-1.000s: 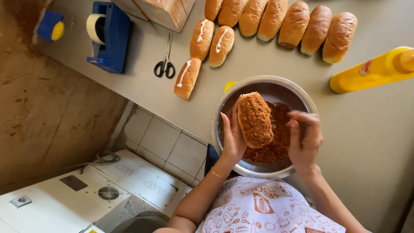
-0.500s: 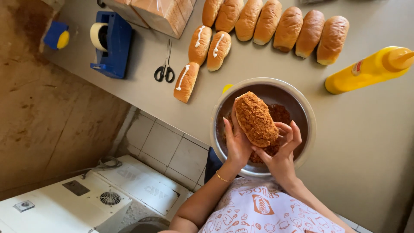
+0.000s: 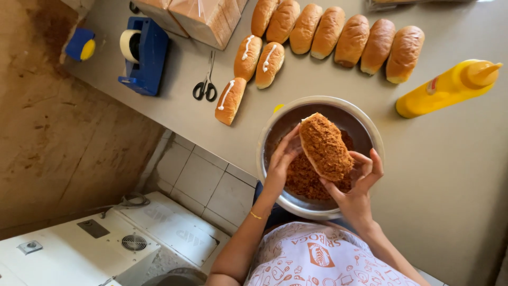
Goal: Applying cream and meat floss coating to bread buns.
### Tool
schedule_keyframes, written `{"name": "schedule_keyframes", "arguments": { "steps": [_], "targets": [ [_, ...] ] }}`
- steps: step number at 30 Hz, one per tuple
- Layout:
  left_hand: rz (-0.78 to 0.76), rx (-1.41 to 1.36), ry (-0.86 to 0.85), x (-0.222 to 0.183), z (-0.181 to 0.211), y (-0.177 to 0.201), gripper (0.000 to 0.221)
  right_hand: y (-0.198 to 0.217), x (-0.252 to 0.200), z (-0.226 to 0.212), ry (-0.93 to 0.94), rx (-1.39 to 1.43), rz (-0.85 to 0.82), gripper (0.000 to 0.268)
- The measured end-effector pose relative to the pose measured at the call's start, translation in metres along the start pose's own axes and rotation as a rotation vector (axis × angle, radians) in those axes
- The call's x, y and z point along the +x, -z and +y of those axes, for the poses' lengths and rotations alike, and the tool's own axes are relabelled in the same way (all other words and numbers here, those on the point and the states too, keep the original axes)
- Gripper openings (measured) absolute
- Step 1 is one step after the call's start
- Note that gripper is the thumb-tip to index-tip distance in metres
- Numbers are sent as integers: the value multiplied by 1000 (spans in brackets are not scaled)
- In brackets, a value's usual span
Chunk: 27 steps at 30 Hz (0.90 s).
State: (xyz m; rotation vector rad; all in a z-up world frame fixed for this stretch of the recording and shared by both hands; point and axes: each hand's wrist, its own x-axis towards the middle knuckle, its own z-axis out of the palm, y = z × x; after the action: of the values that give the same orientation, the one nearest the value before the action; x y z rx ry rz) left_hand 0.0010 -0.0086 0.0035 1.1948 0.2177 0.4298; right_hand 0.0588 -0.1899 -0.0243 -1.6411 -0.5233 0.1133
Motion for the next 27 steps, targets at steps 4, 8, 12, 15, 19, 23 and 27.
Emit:
{"name": "schedule_keyframes", "arguments": {
  "steps": [4,8,12,15,19,23,27],
  "targets": [
    [43,-187,75,-8,-32,-6,72,-8,3,-7,-6,23,25,129],
    [184,-456,247,-13,-21,-22,65,-18,1,-9,-6,56,14,127],
    [297,-654,484,-15,-33,-19,75,-20,-2,-17,14,-4,-61,119],
    [320,-839,515,-4,-35,-8,66,18,8,-42,67,-31,-79,90],
    [234,-873,520,-4,-28,7,58,164,-5,-1,97,-743,120,41],
    [254,-873,544,-4,-11,7,58,299,-83,150,-414,-1470,390,40],
    [248,-895,552,-4,-12,10,56,313,-128,164,-504,-1717,407,43]
  ]
}}
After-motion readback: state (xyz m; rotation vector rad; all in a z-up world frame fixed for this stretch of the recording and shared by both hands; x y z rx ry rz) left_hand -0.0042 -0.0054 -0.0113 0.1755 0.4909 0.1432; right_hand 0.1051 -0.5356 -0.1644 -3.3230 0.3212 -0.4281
